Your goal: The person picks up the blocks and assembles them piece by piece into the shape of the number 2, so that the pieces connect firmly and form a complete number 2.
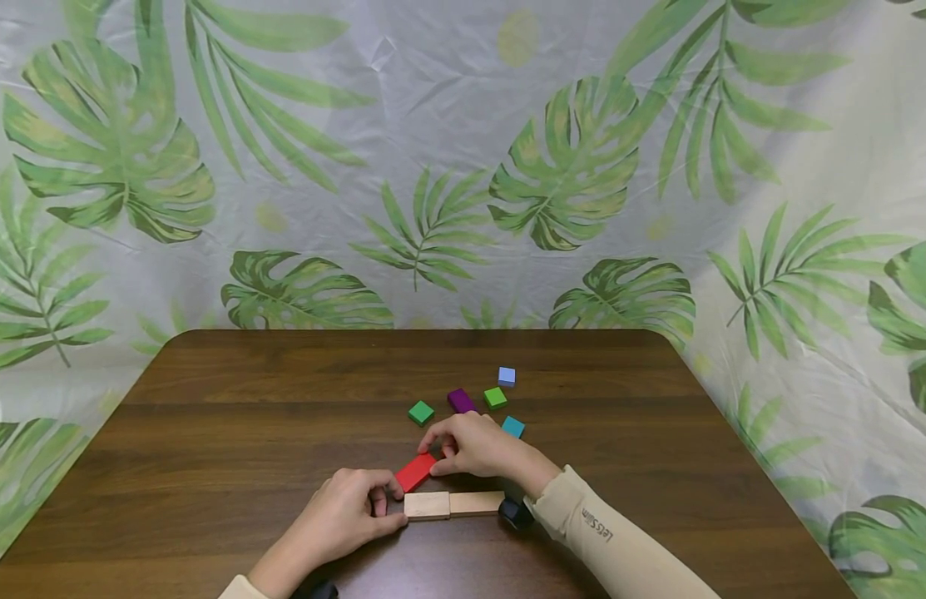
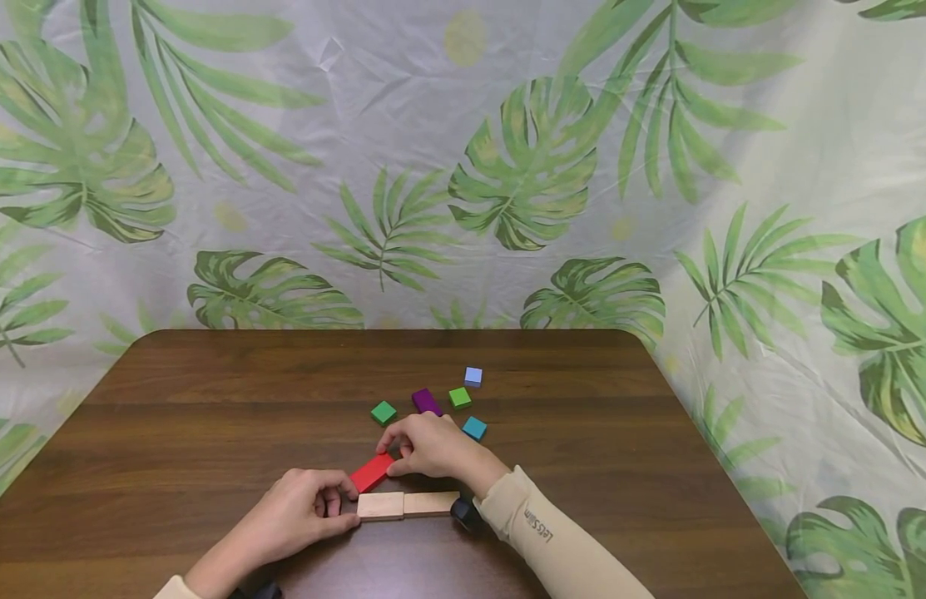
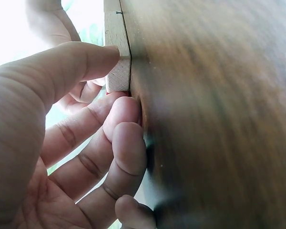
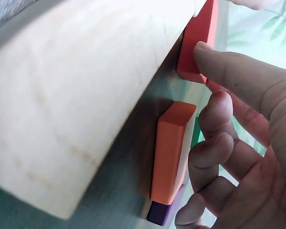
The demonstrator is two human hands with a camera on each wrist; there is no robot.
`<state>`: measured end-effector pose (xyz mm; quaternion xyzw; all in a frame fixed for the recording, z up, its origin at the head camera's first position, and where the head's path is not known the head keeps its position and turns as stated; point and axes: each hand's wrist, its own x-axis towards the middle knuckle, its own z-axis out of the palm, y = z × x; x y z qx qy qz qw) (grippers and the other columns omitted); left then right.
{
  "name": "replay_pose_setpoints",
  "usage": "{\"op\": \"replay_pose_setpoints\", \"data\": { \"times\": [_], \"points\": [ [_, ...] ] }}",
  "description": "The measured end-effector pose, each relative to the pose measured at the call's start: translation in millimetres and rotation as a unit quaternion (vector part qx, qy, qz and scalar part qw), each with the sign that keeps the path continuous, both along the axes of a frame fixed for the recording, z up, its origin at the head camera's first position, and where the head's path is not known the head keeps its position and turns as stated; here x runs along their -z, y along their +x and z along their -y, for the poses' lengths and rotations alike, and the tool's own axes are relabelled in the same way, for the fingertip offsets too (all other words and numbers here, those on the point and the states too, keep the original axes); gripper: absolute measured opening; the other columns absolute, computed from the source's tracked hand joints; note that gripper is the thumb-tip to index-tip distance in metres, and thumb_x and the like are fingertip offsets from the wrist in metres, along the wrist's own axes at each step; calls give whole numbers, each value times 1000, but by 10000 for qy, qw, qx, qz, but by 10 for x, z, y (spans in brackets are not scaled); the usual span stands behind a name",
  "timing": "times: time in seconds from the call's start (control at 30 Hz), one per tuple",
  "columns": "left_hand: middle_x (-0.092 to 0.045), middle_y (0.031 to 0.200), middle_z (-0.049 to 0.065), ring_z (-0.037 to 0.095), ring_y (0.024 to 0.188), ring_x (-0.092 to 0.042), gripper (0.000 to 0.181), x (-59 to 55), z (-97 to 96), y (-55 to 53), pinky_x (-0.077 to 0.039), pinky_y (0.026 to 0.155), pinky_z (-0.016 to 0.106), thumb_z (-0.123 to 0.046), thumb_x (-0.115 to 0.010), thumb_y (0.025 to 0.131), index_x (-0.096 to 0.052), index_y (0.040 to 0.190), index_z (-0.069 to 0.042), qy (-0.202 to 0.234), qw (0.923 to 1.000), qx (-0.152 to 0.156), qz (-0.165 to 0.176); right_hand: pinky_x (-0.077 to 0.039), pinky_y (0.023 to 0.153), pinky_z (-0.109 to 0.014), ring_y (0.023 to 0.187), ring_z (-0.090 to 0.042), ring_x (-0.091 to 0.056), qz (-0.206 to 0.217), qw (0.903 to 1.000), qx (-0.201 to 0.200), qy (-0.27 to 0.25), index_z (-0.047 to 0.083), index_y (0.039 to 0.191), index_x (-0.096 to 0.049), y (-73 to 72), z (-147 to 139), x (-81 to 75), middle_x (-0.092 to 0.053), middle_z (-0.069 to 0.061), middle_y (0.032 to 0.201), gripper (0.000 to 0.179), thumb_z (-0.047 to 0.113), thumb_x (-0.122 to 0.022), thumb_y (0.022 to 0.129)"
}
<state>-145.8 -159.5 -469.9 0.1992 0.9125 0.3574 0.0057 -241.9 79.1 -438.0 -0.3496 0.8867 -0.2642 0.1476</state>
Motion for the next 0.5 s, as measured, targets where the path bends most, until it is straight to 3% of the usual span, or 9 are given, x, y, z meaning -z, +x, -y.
{"op": "replay_pose_setpoints", "data": {
  "times": [0.5],
  "points": [
    [-54,66,-18,-6,54,-45,26,-18,3,7,-39,51,20,-26,-93,84,-67,88,-23,118,9999,54,-44,-31,56,-22,53,-1,-40,19,10000,8,2,22,113,-80,-12,2,6,-47,10,59,20,21,-86,93]
  ]
}}
